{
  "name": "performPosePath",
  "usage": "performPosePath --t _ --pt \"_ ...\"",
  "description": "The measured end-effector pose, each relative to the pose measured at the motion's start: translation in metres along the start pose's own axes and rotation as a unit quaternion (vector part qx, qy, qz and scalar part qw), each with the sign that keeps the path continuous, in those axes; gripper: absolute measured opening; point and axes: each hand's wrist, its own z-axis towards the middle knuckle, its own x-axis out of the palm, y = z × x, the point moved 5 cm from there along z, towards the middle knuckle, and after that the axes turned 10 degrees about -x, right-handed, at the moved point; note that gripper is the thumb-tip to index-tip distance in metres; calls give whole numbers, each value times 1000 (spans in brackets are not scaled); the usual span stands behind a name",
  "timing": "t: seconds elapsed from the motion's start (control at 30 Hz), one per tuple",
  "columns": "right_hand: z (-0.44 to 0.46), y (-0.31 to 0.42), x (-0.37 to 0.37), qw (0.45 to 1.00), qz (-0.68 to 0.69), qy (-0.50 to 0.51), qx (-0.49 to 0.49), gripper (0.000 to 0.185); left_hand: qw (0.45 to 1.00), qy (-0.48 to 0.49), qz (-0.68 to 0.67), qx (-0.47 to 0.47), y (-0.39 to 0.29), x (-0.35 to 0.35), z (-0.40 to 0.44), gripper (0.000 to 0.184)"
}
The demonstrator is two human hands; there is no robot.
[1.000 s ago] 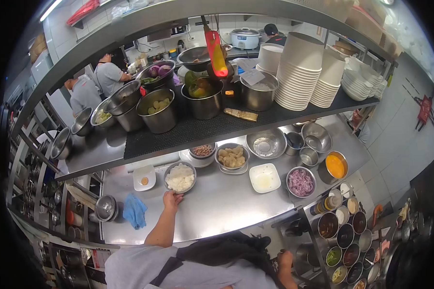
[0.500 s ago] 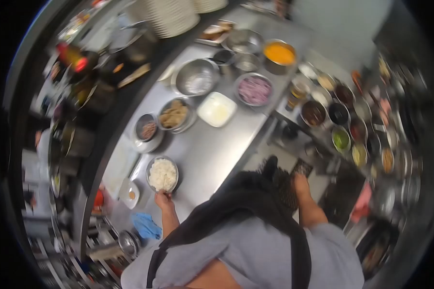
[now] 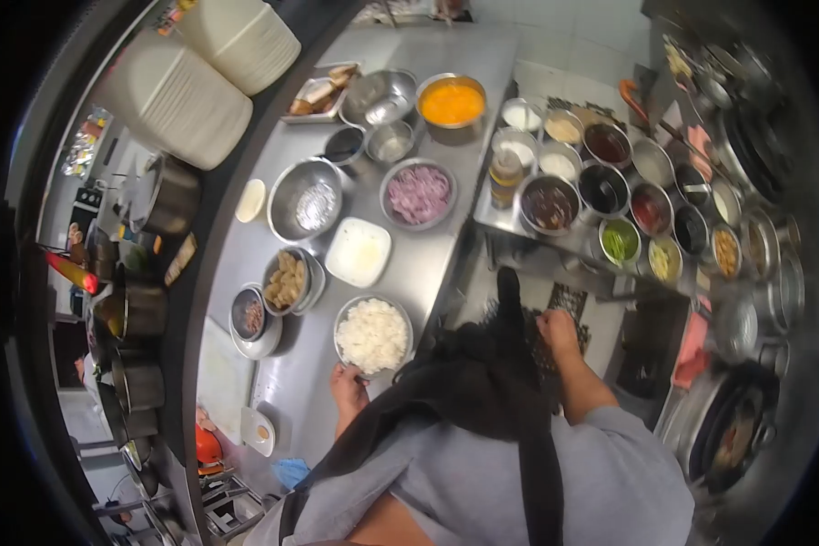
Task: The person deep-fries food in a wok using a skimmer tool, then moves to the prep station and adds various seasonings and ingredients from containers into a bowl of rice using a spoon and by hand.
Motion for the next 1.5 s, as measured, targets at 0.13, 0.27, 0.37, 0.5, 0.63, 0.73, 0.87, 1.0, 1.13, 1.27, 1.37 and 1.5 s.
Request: performPosePath --t 0.13,0.27,0.37,0.5,0.63,0.73,0.87,1.0,1.13,1.27,1.37,1.5 --pt "98 29 -68 983 153 -100 19 27 1000 -2 -10 25 -27 60 11 10" --pt "223 13 -114 952 261 -158 -5 24 997 -27 -24 61 -53 114 24 11" --pt "296 32 -156 936 292 -187 -51 27 996 -36 -25 73 -74 149 31 11" --pt "396 16 -150 961 193 -178 -85 48 994 -66 -19 82 -79 181 39 11" --pt "456 19 -130 957 166 -176 -159 46 992 -90 -49 79 -75 204 37 10" --pt "477 33 -129 970 159 -114 -146 35 991 -98 -60 74 -75 218 39 10" --pt "487 56 -143 966 61 -158 -198 24 991 -104 -51 65 -76 219 49 11" --pt "495 57 -162 951 -53 -180 -247 22 992 -100 -44 67 -84 230 58 12" --pt "470 70 -196 961 140 -151 -187 20 993 -85 -33 73 -90 237 69 12" --pt "471 22 -185 935 325 -130 -54 22 996 -67 -13 48 -98 254 76 15" --pt "451 20 -195 916 375 -135 -36 23 996 -54 -8 69 -98 261 78 12" --pt "435 16 -196 912 388 -126 -33 22 996 -59 -7 61 -92 267 82 12"
